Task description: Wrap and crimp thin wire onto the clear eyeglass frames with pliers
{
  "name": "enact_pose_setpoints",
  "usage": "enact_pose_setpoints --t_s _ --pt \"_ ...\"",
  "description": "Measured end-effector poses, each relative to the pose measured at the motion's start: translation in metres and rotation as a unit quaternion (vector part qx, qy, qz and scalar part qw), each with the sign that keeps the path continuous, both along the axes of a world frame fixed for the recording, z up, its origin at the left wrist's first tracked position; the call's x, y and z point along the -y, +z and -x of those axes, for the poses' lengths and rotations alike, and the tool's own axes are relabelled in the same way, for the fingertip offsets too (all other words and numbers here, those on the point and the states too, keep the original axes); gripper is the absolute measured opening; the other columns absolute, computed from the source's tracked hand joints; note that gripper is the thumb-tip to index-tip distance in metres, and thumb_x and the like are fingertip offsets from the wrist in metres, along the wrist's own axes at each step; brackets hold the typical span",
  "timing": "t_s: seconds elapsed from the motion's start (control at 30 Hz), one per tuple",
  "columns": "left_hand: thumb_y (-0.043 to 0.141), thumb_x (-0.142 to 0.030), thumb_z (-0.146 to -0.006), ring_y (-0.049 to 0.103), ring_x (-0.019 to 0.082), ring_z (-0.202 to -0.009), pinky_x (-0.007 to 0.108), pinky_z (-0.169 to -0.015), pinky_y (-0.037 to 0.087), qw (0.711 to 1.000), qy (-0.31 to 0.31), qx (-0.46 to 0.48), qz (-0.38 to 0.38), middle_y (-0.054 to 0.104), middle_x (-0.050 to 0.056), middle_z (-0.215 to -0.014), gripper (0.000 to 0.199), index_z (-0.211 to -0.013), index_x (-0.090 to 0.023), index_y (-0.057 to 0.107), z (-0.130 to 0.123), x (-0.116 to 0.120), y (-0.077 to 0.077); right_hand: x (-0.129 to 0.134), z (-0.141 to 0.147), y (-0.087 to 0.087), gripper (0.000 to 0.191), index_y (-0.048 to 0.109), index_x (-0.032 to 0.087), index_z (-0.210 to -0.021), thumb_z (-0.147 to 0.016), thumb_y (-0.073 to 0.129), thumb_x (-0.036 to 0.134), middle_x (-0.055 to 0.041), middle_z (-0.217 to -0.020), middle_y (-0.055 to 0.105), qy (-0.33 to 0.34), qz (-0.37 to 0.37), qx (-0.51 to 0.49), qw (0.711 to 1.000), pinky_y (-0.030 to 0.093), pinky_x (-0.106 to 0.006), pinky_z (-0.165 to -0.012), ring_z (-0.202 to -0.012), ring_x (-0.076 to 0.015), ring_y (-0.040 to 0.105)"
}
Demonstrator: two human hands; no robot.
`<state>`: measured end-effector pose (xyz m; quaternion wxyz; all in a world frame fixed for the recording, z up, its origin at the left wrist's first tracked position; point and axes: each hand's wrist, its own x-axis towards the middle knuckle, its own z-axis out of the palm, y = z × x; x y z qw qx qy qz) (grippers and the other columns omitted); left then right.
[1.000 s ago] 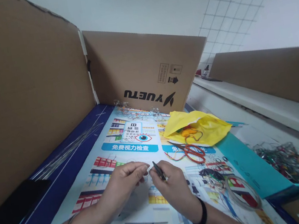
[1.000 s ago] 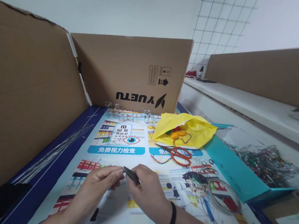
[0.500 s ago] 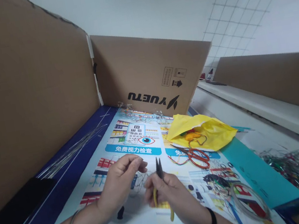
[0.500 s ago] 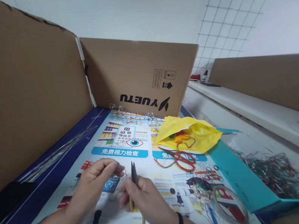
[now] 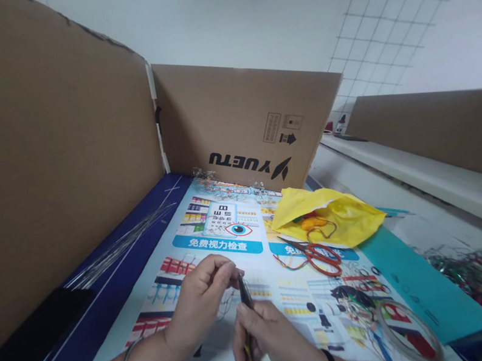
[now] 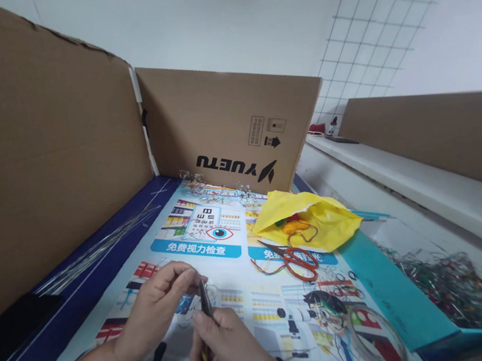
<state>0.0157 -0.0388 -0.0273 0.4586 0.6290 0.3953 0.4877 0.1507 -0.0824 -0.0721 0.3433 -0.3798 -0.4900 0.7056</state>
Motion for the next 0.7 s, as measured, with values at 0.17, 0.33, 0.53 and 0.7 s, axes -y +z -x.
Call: enact_pose_setpoints --t_s 0.17,0.33,0.53,0.7 --pt "0.044 -0.025 -0.086 0.058 0.012 -0.069 0.023 -0.066 0.047 1.0 -0.002 -0.017 -0.014 0.061 -0.001 -0.072 0.018 -0.075 -0.017 0.057 0.001 0.0 -0.001 -0.002 0.0 -0.008 0.057 0.052 0.012 -0.055 -0.082 0.038 0.06 -0.0033 -0.044 0.056 0.0 0.007 -0.011 1.0 0.034 -0.015 -0.032 -0.034 -0.009 0.051" --pt "0.044 -0.025 -0.086 0.059 0.012 -0.071 0.023 -0.068 0.046 0.996 0.016 -0.064 -0.06 0.063 0.0 -0.071 0.019 -0.076 -0.017 0.059 0.003 0.001 -0.001 -0.004 -0.001 -0.011 0.058 0.05 0.012 -0.055 -0.082 0.035 0.061 -0.0028 -0.042 0.054 0.008 -0.007 -0.006 1.0 0.031 -0.015 -0.031 -0.032 -0.0083 0.049" --pt "0.051 -0.025 -0.082 0.059 0.013 -0.07 0.022 -0.067 0.045 0.992 0.019 -0.093 -0.081 0.064 0.0 -0.072 0.014 -0.075 -0.017 0.06 0.004 0.0 -0.004 -0.002 0.002 0.003 0.054 0.046 0.014 -0.055 -0.076 0.043 0.064 0.002 -0.037 0.047 -0.016 -0.012 0.053 0.998 0.03 -0.015 -0.031 -0.03 -0.0078 0.046" --pt "0.053 -0.024 -0.081 0.056 0.012 -0.065 0.022 -0.062 0.043 0.992 0.011 -0.104 -0.076 0.059 -0.001 -0.066 0.013 -0.071 -0.017 0.057 0.006 -0.002 -0.007 -0.002 0.001 0.002 0.051 0.044 0.017 -0.056 -0.069 0.048 0.066 0.0061 -0.036 0.042 -0.05 0.014 0.107 0.993 0.028 -0.016 -0.028 -0.027 -0.0059 0.039"
